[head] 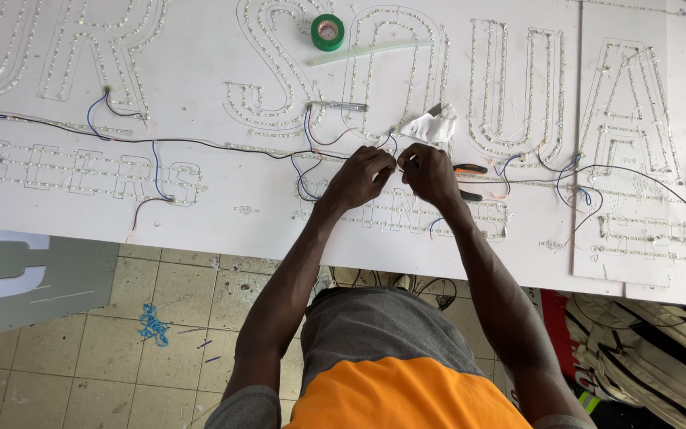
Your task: The person works on a large white board with LED letter outlines, using pliers to strip and twist wires, then connecting them to the LED strips. The person repeatedly cuts, twists, and secures wires to complete the electrical connections for the sign.
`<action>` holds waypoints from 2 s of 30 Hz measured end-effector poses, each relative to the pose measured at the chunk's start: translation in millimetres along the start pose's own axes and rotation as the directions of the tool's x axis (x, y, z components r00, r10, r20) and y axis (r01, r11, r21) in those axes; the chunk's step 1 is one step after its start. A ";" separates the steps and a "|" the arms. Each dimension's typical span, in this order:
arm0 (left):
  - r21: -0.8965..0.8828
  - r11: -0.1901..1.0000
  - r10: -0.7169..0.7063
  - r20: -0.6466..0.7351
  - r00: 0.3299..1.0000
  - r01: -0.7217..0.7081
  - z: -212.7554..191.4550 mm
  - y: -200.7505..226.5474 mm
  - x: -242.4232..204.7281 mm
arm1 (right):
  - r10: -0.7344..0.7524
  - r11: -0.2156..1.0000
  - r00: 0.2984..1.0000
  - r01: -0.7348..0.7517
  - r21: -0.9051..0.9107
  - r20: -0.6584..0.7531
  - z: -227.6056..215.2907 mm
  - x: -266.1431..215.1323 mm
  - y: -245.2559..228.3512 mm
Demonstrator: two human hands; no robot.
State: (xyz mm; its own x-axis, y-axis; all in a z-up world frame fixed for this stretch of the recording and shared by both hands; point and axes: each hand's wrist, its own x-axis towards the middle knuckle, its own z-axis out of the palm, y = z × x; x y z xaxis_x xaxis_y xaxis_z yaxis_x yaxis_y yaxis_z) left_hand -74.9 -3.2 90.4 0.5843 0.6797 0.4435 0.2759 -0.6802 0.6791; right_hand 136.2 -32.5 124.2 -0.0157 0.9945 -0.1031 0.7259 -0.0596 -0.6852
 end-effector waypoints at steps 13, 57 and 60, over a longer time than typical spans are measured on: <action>-0.336 0.917 -0.157 0.186 0.970 0.213 -6.5 -25.8 0.8 | -0.189 0.966 0.981 0.181 -0.185 -0.030 -19.5 -14.6 -10.9; -0.274 0.929 -0.192 0.211 0.958 0.247 -6.9 -45.2 -4.2 | -0.174 0.956 0.963 0.115 -0.269 -0.204 43.7 -11.3 19.5; -0.170 0.974 -0.123 0.156 0.980 0.149 -2.0 -36.2 -15.7 | 0.096 0.995 0.995 -0.096 0.006 -0.014 45.1 -3.1 21.5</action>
State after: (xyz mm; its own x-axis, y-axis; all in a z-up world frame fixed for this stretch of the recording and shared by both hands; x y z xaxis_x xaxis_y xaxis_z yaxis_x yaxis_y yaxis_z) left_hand -95.6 11.2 60.0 0.6578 0.7068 0.2602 0.2263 -0.5149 0.8268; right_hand 120.9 -40.8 77.2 0.0638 0.9853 -0.1585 0.7201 -0.1554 -0.6763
